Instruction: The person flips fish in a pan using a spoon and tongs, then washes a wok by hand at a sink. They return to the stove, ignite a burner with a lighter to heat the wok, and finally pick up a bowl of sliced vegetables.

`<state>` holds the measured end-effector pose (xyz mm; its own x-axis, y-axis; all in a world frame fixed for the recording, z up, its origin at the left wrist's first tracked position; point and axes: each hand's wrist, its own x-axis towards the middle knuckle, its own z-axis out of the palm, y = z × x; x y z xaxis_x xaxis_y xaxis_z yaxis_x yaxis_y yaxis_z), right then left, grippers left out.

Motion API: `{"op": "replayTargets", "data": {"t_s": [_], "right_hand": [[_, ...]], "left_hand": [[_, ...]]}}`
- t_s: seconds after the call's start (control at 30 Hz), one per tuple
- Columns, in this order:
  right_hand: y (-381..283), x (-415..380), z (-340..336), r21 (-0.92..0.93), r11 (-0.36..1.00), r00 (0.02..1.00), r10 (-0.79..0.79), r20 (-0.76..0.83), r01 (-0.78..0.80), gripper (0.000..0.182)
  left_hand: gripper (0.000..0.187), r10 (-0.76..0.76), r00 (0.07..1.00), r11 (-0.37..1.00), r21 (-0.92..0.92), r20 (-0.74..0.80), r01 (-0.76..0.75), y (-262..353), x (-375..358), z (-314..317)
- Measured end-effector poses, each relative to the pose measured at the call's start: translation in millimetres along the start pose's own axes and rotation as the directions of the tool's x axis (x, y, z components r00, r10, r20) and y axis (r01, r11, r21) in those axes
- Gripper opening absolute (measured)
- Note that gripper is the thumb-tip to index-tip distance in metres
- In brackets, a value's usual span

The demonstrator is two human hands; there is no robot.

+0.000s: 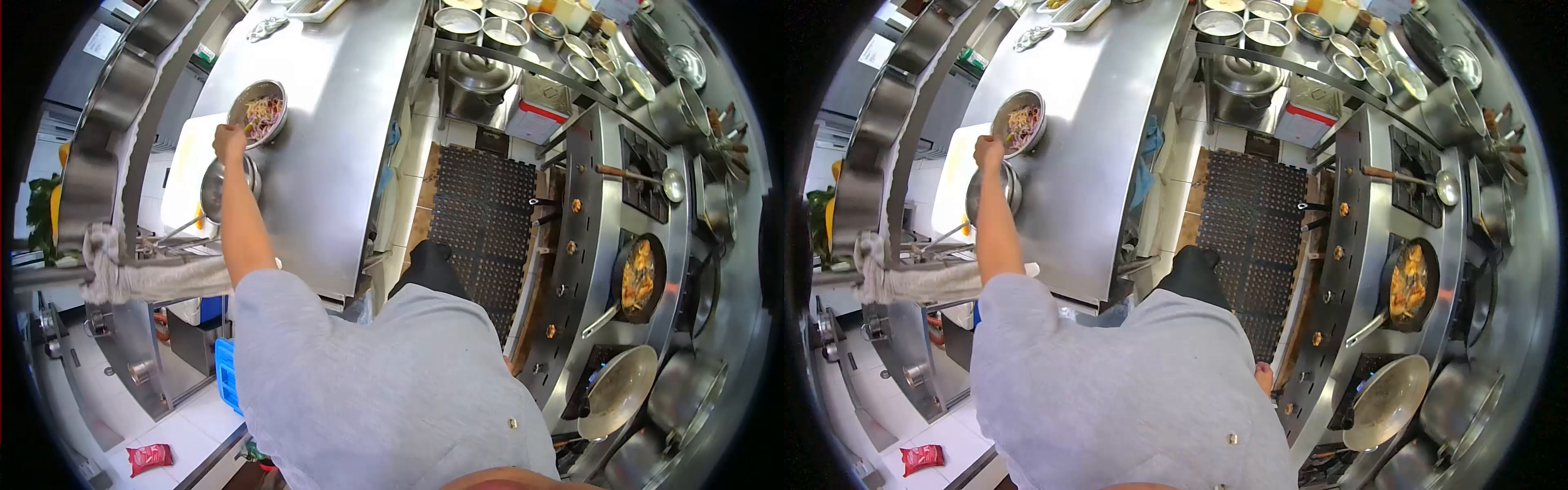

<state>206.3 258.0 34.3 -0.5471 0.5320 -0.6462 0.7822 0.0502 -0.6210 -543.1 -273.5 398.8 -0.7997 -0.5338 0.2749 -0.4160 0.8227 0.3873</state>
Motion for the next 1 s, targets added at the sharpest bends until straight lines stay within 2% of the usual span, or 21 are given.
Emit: {"op": "replayTargets", "data": {"t_s": [0.07,0.13,0.2,0.27,0.3,0.33,0.37,0.43,0.5,0.57,0.63,0.73,0.8,0.87,0.9,0.97,1.0], "right_hand": [[-24.4,7.9,3.8,0.02,1.0,1.0,0.02,-0.006,-0.02,0.022],[-48.2,16.4,4.3,-0.006,1.0,0.999,-0.026,0.034,0.027,0.023],[-84.8,18.5,-0.3,-0.029,0.997,0.994,-0.076,0.076,0.078,0.024],[-155.9,3.6,-11.5,-0.133,0.988,0.994,-0.062,0.087,0.073,0.024],[-171.3,5.7,-13.6,-0.14,0.988,0.994,-0.059,0.091,0.071,0.024],[-181.2,6.7,-15.7,-0.15,0.989,0.997,0.01,0.082,0.002,0.024],[-195.3,5.3,-18.8,-0.158,0.985,0.994,0.079,0.07,-0.067,0.024],[-235.6,-2.6,-23.1,-0.144,0.984,0.992,0.115,0.054,-0.107,0.024],[-255.8,-5.3,-22.1,-0.119,0.983,0.988,0.148,0.042,-0.142,0.024],[-261.5,-4.5,-20.1,-0.127,0.98,0.987,0.158,0.017,-0.155,0.023],[-263.4,-2.7,-18.7,-0.138,0.978,0.986,0.163,0.035,-0.157,0.023],[-256.1,-2.2,-14.5,-0.147,0.978,0.985,0.159,0.061,-0.149,0.023],[-219.8,10.3,-6.0,-0.14,0.981,0.987,0.148,0.068,-0.137,0.024],[-135.5,36.3,4.0,-0.206,0.975,0.997,-0.074,0.036,0.079,0.025],[-111.1,41.1,8.5,-0.196,0.978,0.997,-0.072,0.031,0.076,0.025],[-107.2,39.0,18.9,-0.188,0.967,0.982,-0.183,-0.043,0.172,0.027],[-104.6,36.4,18.7,-0.18,0.969,0.982,-0.182,-0.047,0.171,0.027]], "left_hand": [[0.03,-0.073,0.996,0.996,0.049,0.059,0.07,-18.3,24.7,6.5],[0.033,0.046,0.998,0.94,0.337,0.043,-0.058,-40.4,47.7,23.8],[0.03,0.038,0.995,0.933,0.355,0.088,-0.067,-41.3,49.6,21.0],[0.027,0.029,0.99,0.926,0.369,0.14,-0.079,-42.0,53.4,25.3],[0.028,-0.039,0.989,0.946,0.325,0.141,-0.009,-41.6,59.1,31.5],[0.028,-0.106,0.983,0.958,0.28,0.148,0.061,-42.6,61.6,36.2],[0.028,-0.111,0.982,0.957,0.283,0.154,0.063,-46.5,62.5,38.2],[0.03,0.017,0.992,0.982,0.182,0.127,-0.04,-51.3,67.6,40.3],[0.024,0.016,0.995,0.978,0.207,0.103,-0.037,-29.2,59.1,21.4],[0.019,0.02,0.997,0.972,0.234,0.077,-0.037,-23.4,60.2,14.5],[0.018,-0.039,0.976,0.999,0.007,0.216,0.038,-36.1,77.4,11.9],[0.019,-0.049,0.898,0.933,-0.3,0.437,0.197,-42.8,97.7,10.0],[0.017,-0.026,0.9,0.918,-0.346,0.435,0.194,-31.9,91.5,-4.2],[0.019,0.012,0.912,0.891,-0.419,0.41,0.177,-39.4,95.0,-6.1],[0.019,0.024,0.912,0.891,-0.421,0.41,0.166,-36.0,91.8,-9.9],[0.015,0.032,0.93,0.815,-0.549,0.366,0.188,-30.8,84.6,-21.0],[0.016,0.042,0.936,0.799,-0.574,0.35,0.178,-28.0,83.4,-23.7]]}}
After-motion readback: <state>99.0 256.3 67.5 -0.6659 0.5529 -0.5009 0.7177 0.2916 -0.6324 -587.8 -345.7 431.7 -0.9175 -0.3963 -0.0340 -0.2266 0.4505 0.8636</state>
